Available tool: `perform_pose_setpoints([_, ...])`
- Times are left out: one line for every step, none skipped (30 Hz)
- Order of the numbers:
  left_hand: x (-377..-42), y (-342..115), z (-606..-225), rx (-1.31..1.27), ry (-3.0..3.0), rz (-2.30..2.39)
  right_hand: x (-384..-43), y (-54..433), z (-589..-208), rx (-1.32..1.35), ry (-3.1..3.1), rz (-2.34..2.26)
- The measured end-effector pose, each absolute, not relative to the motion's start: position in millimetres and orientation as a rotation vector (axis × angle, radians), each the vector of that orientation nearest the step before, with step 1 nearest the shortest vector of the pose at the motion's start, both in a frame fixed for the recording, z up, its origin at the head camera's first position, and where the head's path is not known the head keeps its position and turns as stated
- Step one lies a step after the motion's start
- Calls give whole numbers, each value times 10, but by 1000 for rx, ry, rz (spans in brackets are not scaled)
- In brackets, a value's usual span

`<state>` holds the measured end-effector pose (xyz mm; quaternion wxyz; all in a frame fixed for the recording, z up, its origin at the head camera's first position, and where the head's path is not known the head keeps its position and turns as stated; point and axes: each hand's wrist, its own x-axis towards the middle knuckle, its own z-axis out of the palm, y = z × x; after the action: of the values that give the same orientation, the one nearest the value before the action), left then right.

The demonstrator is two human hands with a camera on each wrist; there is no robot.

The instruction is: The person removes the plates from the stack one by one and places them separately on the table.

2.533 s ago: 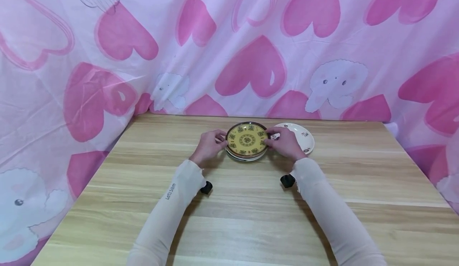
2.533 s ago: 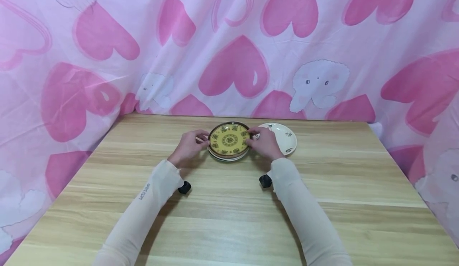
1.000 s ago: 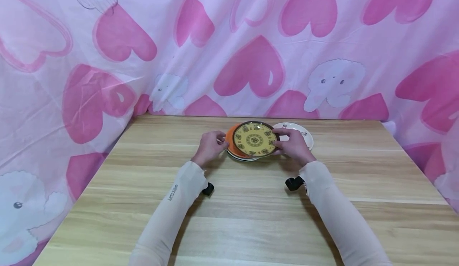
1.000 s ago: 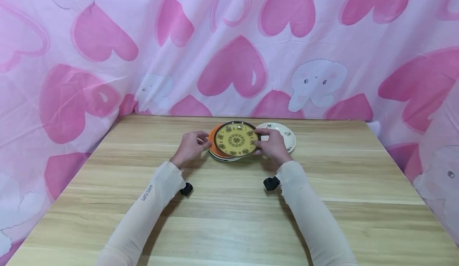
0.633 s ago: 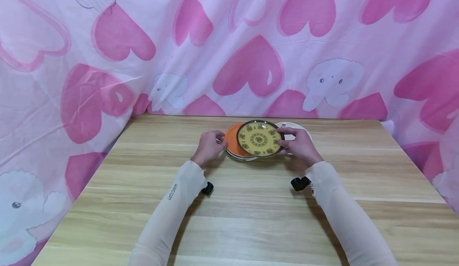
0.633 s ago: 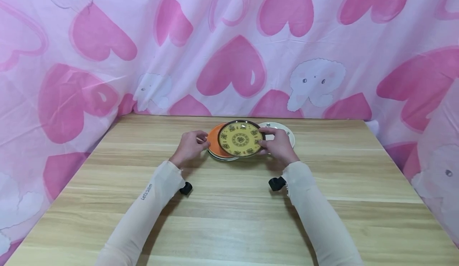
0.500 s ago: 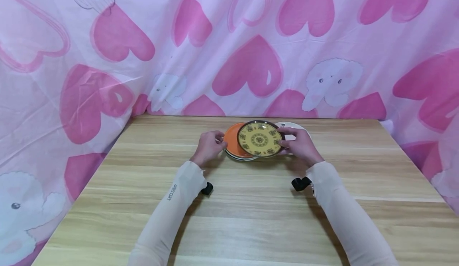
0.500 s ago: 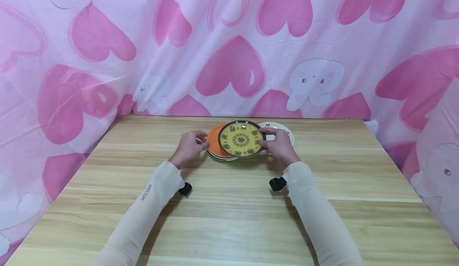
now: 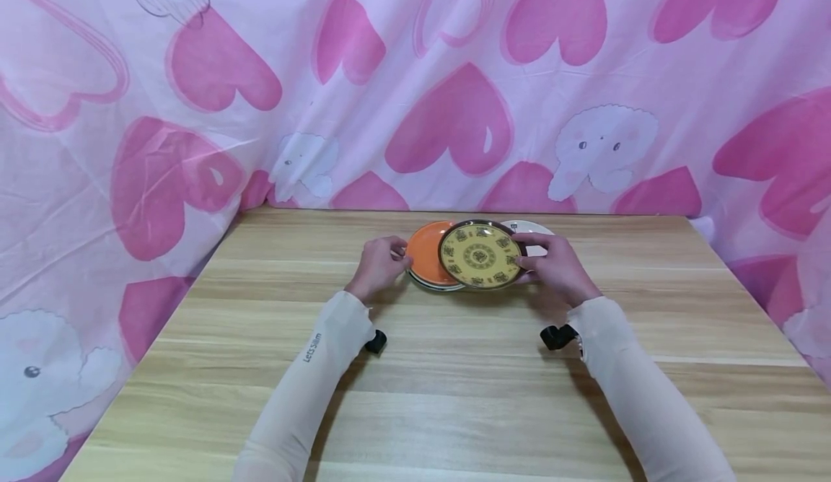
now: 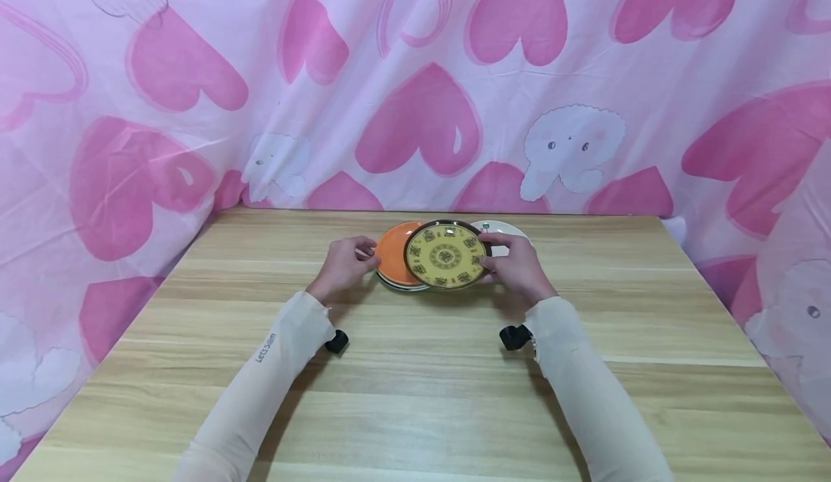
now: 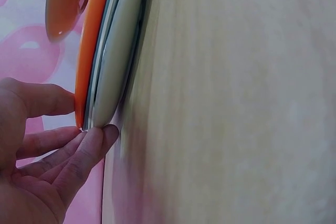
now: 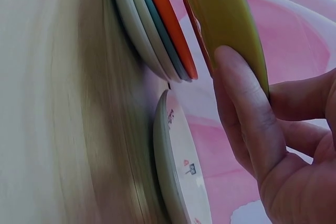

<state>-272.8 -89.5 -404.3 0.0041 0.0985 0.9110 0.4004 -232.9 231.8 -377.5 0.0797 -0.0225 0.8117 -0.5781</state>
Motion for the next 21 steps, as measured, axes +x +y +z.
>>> perform_pose_setpoints([-2730,-895,-4043,305,2853,1254,-2318,2334,-3772,-74,2435,-1720])
perform_pose_setpoints([-2729,-895,-4042,301,2851,1252,-2307,2351,-3768,-82,2442,-1708])
perform_pose_setpoints([-2730,-895,-4041,297,2849,1250,-2296,2367,-3765,-90,2448,-1698])
perform_pose_setpoints([-2731,-895,-4042,290,2846,1248,-2287,2383,-3765,-97,2454,-1687])
perform_pose_setpoints([-2730,-894,-4040,286,2843,1245,-2280,2399,-3767,-100,2459,-1677])
perform_pose_setpoints([-2733,-894,-4042,285,2842,1244,-2271,2413,-3767,-101,2466,-1664])
perform_pose_setpoints([-2734,-894,-4042,283,2840,1243,-2264,2427,-3767,-103,2471,-1653])
perform_pose_setpoints([-2735,-893,-4042,282,2839,1243,-2258,2440,-3768,-105,2473,-1645])
perform_pose_setpoints([-2737,-892,-4043,281,2841,1242,-2252,2452,-3769,-109,2475,-1641])
perform_pose_setpoints([-2737,-892,-4040,279,2841,1240,-2247,2463,-3770,-112,2477,-1637])
perform_pose_setpoints([-2737,-891,-4037,282,2843,1238,-2242,2474,-3769,-114,2479,-1635])
perform_pose_setpoints([-2738,-890,-4035,281,2843,1240,-2236,2485,-3768,-113,2479,-1634])
perform_pose_setpoints([-2737,-889,-4031,277,2842,1238,-2229,2495,-3767,-113,2477,-1633])
perform_pose_setpoints([-2736,-888,-4029,274,2842,1237,-2222,2506,-3766,-112,2474,-1631])
perform_pose_setpoints([-2735,-886,-4027,271,2841,1236,-2216,2518,-3767,-114,2473,-1628])
perform_pose_setpoints([-2734,-885,-4027,265,2838,1237,-2209,2528,-3767,-113,2471,-1625])
perform_pose_setpoints([-2732,-885,-4029,262,2838,1238,-2202,2539,-3767,-114,2473,-1619])
perform_pose_setpoints([-2732,-884,-4032,257,2836,1240,-2195,2549,-3768,-116,2474,-1613])
perform_pose_setpoints([-2730,-884,-4035,253,2837,1240,-2187,2559,-3770,-121,2479,-1604])
perform_pose_setpoints([-2728,-884,-4039,252,2836,1242,-2178,2571,-3772,-123,2479,-1597])
perform_pose_setpoints([-2727,-884,-4043,251,2834,1244,-2168,2584,-3776,-119,2479,-1589])
